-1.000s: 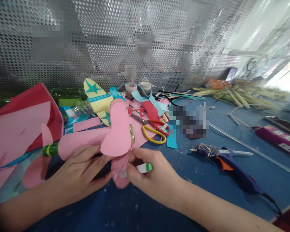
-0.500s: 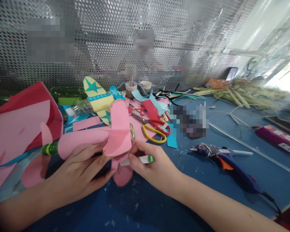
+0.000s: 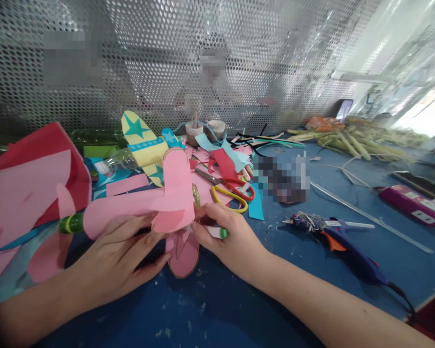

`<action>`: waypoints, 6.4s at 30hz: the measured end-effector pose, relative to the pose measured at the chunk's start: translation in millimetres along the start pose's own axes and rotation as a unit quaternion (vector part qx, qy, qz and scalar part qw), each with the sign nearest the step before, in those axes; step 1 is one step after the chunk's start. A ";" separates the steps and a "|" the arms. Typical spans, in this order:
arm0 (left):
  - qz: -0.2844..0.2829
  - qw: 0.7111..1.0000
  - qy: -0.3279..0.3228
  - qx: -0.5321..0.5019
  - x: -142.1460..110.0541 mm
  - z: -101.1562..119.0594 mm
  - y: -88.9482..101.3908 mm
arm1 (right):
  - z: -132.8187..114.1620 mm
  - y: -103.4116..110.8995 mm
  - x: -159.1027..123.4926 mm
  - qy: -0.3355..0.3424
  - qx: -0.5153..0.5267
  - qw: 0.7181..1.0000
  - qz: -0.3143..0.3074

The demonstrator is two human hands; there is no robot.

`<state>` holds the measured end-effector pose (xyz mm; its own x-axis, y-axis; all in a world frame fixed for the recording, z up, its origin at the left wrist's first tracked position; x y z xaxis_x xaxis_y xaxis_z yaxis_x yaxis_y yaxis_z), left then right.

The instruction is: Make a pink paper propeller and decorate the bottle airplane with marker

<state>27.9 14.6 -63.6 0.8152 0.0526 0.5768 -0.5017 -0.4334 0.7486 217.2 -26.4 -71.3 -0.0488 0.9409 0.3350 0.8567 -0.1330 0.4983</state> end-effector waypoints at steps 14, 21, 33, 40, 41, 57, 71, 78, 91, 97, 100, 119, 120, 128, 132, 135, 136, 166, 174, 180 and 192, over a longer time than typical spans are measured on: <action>-0.018 0.999 -0.022 0.016 3.9 1.4 1.5 | -1.2 1.8 1.3 0.002 0.009 1.000 -0.012; -0.019 1.000 -0.005 0.017 3.6 1.3 0.4 | -5.3 6.0 0.9 -0.006 0.006 1.000 -0.018; -0.029 1.000 0.012 0.000 3.3 0.0 0.9 | -13.9 15.7 0.6 -0.068 -0.007 0.997 -0.022; -0.019 1.000 0.004 0.004 4.7 1.7 1.6 | -19.3 18.4 -1.8 -0.085 -0.020 0.995 -0.043; -0.020 1.000 0.005 0.005 4.7 1.7 1.6 | -18.3 18.4 -2.1 -0.086 -0.016 0.996 -0.034; -0.017 1.000 -0.003 0.016 4.3 2.4 1.2 | -9.0 -3.6 3.5 0.008 0.061 0.998 -0.033; -0.026 1.000 0.004 0.012 2.5 1.8 0.3 | -8.5 1.3 1.6 -0.014 0.038 0.998 -0.044; -0.040 0.999 -0.010 0.013 0.8 1.9 -2.1 | -11.0 8.9 -0.3 -0.048 0.035 0.997 -0.058; -0.028 1.000 -0.010 0.011 3.1 1.4 -0.7 | -19.0 27.9 -0.9 -0.073 -0.042 0.994 -0.071; -0.036 0.999 -0.022 0.021 0.6 2.7 -1.9 | -18.5 32.1 0.1 -0.065 -0.047 0.996 -0.042; -0.038 0.998 -0.028 0.029 0.0 2.7 -1.3 | -16.8 29.3 -0.6 -0.065 -0.052 0.995 -0.055; -0.026 0.999 -0.027 0.029 2.2 3.2 0.1 | -17.1 27.4 -0.8 -0.083 -0.061 0.992 -0.071; -0.025 0.999 -0.027 0.025 2.5 3.4 0.2 | -17.2 28.6 -0.6 -0.079 -0.058 0.993 -0.060; -0.027 0.999 -0.033 0.030 0.9 4.4 -0.8 | -6.3 26.2 3.3 -0.036 0.002 0.999 0.013; -0.029 0.999 -0.025 0.021 2.0 2.4 -0.5 | -3.0 17.0 5.1 -0.007 0.011 1.000 -0.001; -0.022 1.000 -0.010 0.016 3.2 0.8 0.6 | -3.2 15.0 4.4 0.006 0.009 1.000 -0.006; -0.024 1.000 -0.009 0.016 3.4 0.7 0.5 | -3.3 14.8 4.0 0.008 0.008 1.000 -0.007; -0.010 1.000 -0.002 0.013 4.6 1.1 1.7 | -1.3 7.1 4.1 -0.008 0.026 0.998 -0.049; -0.020 1.000 -0.001 0.020 3.1 0.7 1.5 | 1.1 6.5 2.9 -0.002 0.024 0.999 -0.044; -0.028 1.000 0.001 0.007 0.9 0.1 0.4 | 2.5 6.6 2.2 -0.018 0.029 0.998 -0.048; -0.020 1.000 -0.004 0.015 2.5 1.3 0.0 | 3.0 6.0 3.8 -0.018 0.038 0.998 -0.045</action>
<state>30.4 13.6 -62.6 0.8362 0.0636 0.5447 -0.4605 -0.4580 0.7604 223.7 -22.7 -69.5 -0.1102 0.9589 0.2616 0.8867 -0.0241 0.4618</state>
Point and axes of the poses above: each hand's wrist, its own x-axis towards the middle knuckle, its own y-axis out of the back of the hand, z = x × y, the point moved 3 cm from there along x, towards the middle knuckle
